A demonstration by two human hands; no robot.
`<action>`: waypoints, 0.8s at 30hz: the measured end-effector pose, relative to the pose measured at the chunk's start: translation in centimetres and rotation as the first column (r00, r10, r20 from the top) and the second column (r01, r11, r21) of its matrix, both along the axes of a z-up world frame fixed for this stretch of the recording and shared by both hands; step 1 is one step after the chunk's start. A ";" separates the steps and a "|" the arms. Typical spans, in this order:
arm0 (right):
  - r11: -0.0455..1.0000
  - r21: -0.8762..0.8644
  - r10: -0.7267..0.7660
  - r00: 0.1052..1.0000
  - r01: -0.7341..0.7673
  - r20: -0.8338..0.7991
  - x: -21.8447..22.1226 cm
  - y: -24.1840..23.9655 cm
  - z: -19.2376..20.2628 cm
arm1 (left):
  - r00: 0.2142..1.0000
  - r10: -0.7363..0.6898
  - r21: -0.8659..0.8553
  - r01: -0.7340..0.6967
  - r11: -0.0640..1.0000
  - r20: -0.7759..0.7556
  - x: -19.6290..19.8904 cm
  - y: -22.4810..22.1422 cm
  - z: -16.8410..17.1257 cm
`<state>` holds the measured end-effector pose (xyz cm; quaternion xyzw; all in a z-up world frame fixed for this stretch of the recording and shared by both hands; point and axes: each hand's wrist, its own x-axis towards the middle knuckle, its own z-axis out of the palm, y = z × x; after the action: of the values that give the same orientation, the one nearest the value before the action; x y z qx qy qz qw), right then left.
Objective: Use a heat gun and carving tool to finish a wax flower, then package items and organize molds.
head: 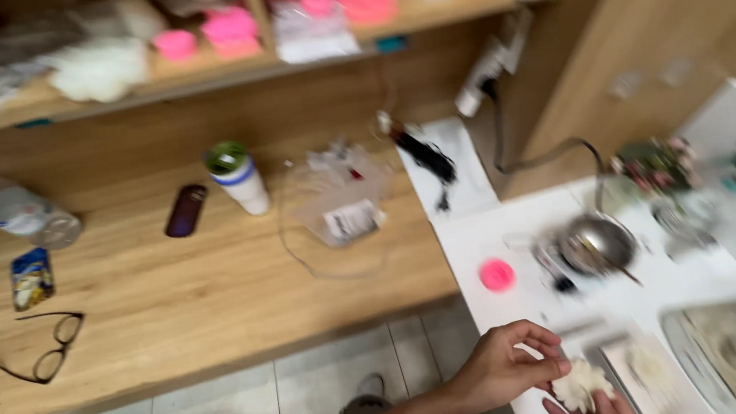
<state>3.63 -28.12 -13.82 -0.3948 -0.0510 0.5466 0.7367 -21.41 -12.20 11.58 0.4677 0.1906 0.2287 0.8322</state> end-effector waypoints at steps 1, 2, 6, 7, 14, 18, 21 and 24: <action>0.983 0.161 0.107 0.986 -0.085 -0.132 0.9 1.3 -4.0 | 0.998 0.007 0.032 -0.005 0.999 -0.061 -1.2 1.5 0.8; 0.979 0.174 0.127 0.984 -0.104 -0.123 0.1 4.4 -3.4 | 0.998 0.026 0.046 -0.024 0.999 -0.053 -2.3 4.2 -0.4; 0.977 0.094 0.196 0.979 -0.190 -0.059 -3.6 13.0 -1.1 | 0.942 0.336 0.297 -0.315 0.901 -0.022 -8.1 14.1 -2.5; 0.976 0.075 0.207 0.977 -0.204 -0.045 -4.7 14.8 -0.7 | 0.905 0.425 0.389 -0.397 0.831 0.013 -10.0 16.6 -2.2; 0.970 -0.084 0.232 0.972 -0.230 0.022 -11.8 21.2 1.0 | 0.680 0.633 0.927 -0.315 -0.202 0.369 -17.4 30.8 18.8; 0.972 -0.120 0.213 0.975 -0.204 0.069 -13.9 22.6 1.8 | 0.656 0.557 0.806 -0.134 -0.577 0.508 -13.4 38.6 20.6; 0.974 -0.102 0.209 0.974 -0.200 0.084 -13.0 22.3 0.4 | 0.616 0.619 0.793 -0.015 -0.609 0.487 -11.0 41.4 21.2; 0.974 -0.025 0.227 0.972 -0.225 0.059 -10.8 21.9 -1.8 | 0.609 0.756 0.939 0.053 -0.340 0.240 -10.4 40.9 23.5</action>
<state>-7.17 -6.26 -15.65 -0.4098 -0.1132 0.6149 0.6642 -31.84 28.69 35.06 0.8491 0.3169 0.4187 -0.0577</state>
